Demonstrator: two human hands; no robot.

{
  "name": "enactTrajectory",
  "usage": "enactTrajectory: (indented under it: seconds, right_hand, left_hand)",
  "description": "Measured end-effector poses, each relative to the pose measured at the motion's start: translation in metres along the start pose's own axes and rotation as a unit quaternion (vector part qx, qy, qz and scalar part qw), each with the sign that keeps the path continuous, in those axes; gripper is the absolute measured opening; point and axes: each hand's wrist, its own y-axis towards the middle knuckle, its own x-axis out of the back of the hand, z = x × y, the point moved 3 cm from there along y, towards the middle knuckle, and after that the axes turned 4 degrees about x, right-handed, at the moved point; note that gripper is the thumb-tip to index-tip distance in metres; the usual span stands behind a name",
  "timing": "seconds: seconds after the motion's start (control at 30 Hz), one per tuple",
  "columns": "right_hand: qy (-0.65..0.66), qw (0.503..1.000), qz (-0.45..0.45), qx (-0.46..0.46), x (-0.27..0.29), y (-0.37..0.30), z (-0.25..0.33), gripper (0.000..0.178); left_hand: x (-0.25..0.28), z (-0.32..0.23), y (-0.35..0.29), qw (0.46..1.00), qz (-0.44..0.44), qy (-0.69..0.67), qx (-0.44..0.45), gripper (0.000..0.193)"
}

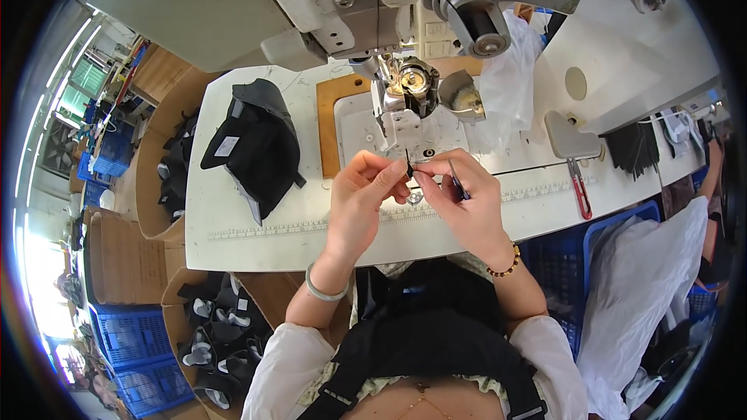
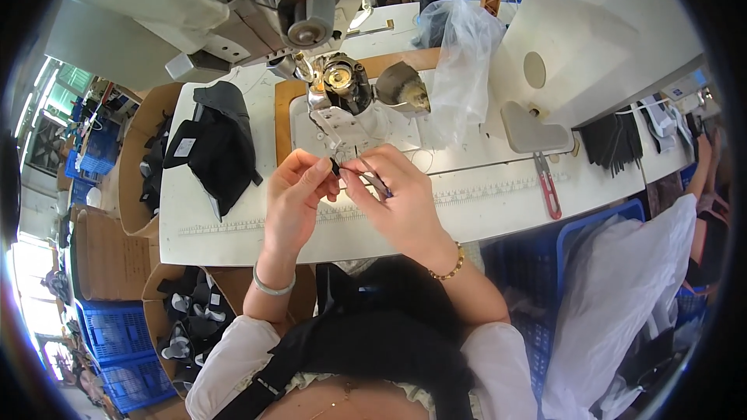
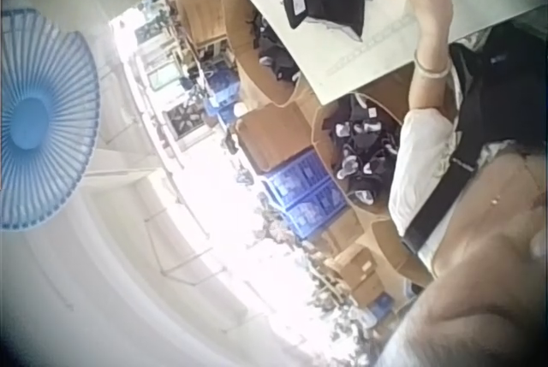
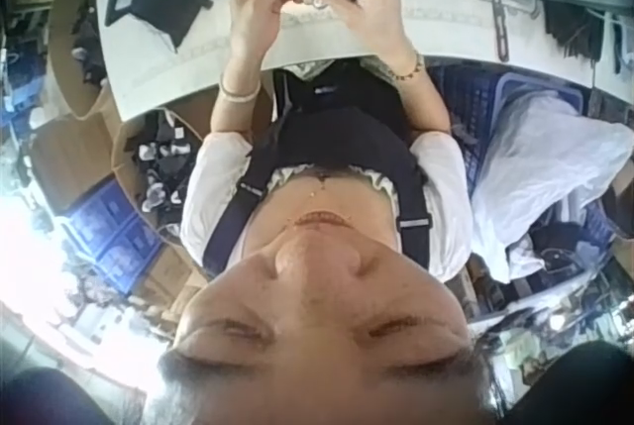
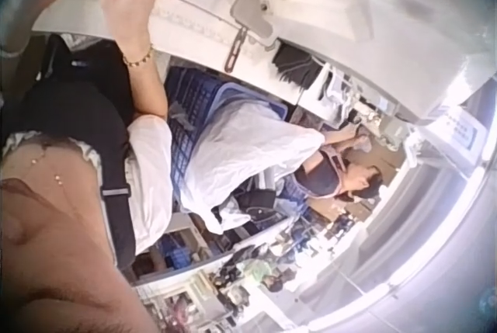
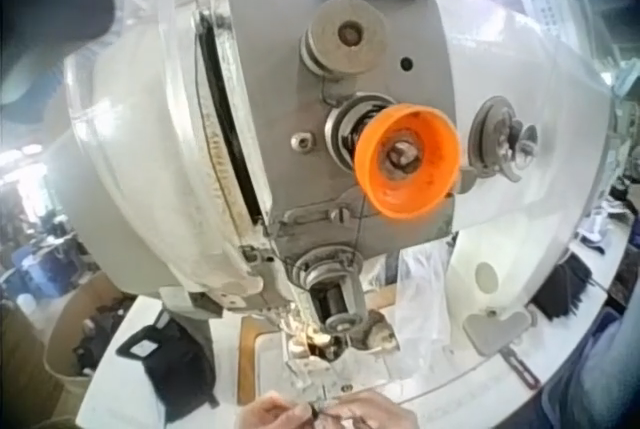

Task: Stitching black shoe components using an industrial sewing machine.

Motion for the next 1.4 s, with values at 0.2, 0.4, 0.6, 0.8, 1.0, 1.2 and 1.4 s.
enactTrajectory:
  seconds: [0.2,0.4,0.6,0.8,1.0,1.2,1.4]
  right_hand:
    - [0.006,1.0,0.007,0.003,-0.001,-0.003,-0.003,0.01]
    - [-0.022,0.997,-0.05,0.062,-0.007,-0.006,0.0,0.012]
    - [-0.04,0.997,-0.006,0.062,-0.005,-0.01,0.001,0.025]
    - [-0.038,0.998,-0.008,0.057,-0.004,-0.01,0.003,0.021]
    - [-0.098,0.992,0.03,0.077,0.0,-0.008,0.002,0.027]
    - [-0.156,0.985,0.007,0.073,0.009,0.002,-0.004,0.03]
    - [-0.083,0.996,0.008,0.041,0.008,-0.002,-0.011,0.015]
  left_hand:
    - [-0.001,-0.003,-0.005,0.995,-0.015,0.083,-0.046,0.017]
    - [-0.011,-0.005,-0.014,0.983,-0.024,0.143,-0.116,0.017]
    - [-0.008,-0.011,-0.019,0.913,-0.024,0.334,-0.231,0.026]
    - [-0.018,-0.018,-0.026,0.8,-0.055,0.484,-0.351,0.034]
    - [-0.023,-0.022,-0.029,0.741,-0.055,0.545,-0.387,0.037]
    - [-0.011,-0.013,-0.022,0.871,0.004,0.41,-0.272,0.03]
    - [-0.004,-0.01,-0.018,0.927,-0.016,0.313,-0.205,0.026]
